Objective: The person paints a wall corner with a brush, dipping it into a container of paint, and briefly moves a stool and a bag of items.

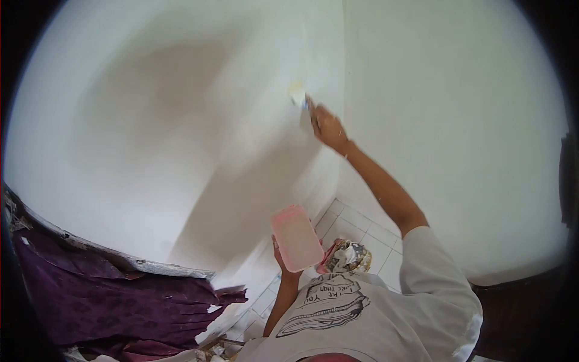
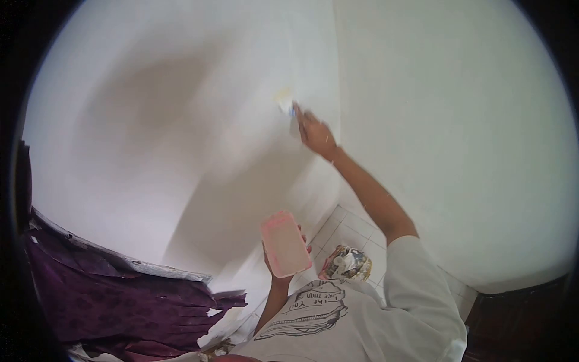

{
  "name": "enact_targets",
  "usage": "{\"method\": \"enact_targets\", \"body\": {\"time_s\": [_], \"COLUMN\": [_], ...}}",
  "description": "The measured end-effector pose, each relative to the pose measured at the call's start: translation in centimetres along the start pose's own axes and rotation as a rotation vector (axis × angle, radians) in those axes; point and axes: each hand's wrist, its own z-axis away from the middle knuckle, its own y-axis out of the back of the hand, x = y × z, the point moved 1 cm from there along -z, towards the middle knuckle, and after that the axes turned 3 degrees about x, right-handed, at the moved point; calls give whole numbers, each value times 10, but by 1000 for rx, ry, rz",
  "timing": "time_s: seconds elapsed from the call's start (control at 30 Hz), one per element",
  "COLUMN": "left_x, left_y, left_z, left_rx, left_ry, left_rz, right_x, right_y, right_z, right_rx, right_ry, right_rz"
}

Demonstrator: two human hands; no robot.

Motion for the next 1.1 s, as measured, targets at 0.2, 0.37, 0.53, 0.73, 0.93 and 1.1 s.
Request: {"method": "enact_targets", "body": {"time_s": [0.2,0.37,0.53,0.73,0.93,1.1], "left_x": [-5,-12,-14,-21,-26,-24], "left_y": [-7,-4,-3,6,-6,-3], "left_z": [-4,-9,-14,-6,4,11], "left_rx": [-2,-17,24,73,18,48], "left_ry": [-40,-8,33,24,12,-30], "left_rz": [2,19,21,-41,51,11], "right_x": [52,20,-41,-10,29,-24], "right_y": [-8,80,149,10,-11,76], "right_z": [76,-76,-120,-2,84,-42], "right_rx": [-771,-439,-129,33,-617,-463], "right_ry": [28,276,175,113,79,214], "right_rz": [174,103,10,-66,45,58]}}
